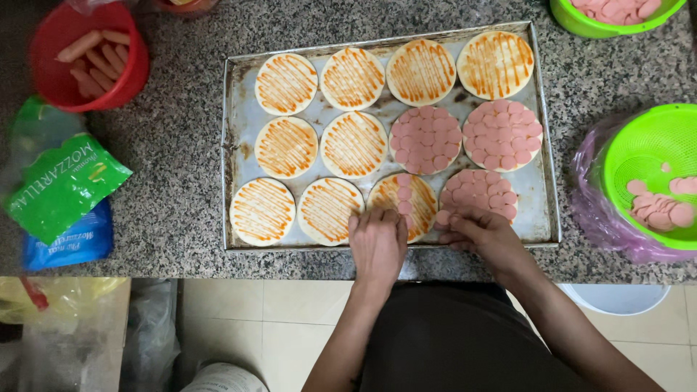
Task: The person places sliced meat onto small round dough bases arranged on a baking tray. The person uses a brush to apply sauce to the dough before adding the meat toppings.
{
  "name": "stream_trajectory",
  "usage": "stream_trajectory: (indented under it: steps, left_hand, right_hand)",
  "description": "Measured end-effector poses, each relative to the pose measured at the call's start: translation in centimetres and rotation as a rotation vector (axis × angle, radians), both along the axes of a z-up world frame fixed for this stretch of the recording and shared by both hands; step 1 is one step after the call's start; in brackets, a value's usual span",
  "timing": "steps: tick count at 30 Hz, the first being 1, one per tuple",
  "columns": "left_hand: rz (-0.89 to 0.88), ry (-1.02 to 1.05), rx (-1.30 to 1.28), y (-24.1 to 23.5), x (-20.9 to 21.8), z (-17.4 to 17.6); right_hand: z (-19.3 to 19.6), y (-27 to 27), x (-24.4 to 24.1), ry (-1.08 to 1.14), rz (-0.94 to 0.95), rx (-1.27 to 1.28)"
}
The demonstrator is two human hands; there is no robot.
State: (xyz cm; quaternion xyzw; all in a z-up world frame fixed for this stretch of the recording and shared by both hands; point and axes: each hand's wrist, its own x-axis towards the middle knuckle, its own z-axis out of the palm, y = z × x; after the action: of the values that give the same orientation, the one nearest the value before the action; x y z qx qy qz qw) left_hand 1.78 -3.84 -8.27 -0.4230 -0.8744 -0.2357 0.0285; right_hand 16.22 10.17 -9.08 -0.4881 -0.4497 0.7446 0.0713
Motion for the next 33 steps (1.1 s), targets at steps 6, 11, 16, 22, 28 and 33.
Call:
stream_trajectory:
  steps: [6, 11, 16, 22, 28, 33]
  left_hand:
    - [0.037, -0.068, 0.129, 0.7, 0.3, 4.7]
    - [-0.041, -0.572, 0.207, 0.6, 0.3, 4.4]
    - [-0.007, -0.602, 0.247, -0.3, -0.3, 5.4]
    - [0.066, -0.491, 0.144, -2.0, -0.6, 3.6]
    - [-0.13, -0.281, 0.071, -1.5, 0.8, 2.2]
    - [-0.085, -0.054, 0.026, -1.5, 0.9, 2.0]
  right_hand:
    - [2.8, -0.6, -1.4, -0.007, 0.004, -0.035]
    - [1.9, -1.3, -2.2, -0.01, 0.091, -0.019]
    - [2.8, -1.6, -2.4, -0.005, 0.171, -0.005]
    - [3.6, -1.1, -2.1, -0.023, 0.086, -0.005]
    - [2.2, -0.7, -1.9, -0.035, 0.08, -0.011]
    - [1.6, -0.9, -1.3, 0.02, 0.15, 0.01]
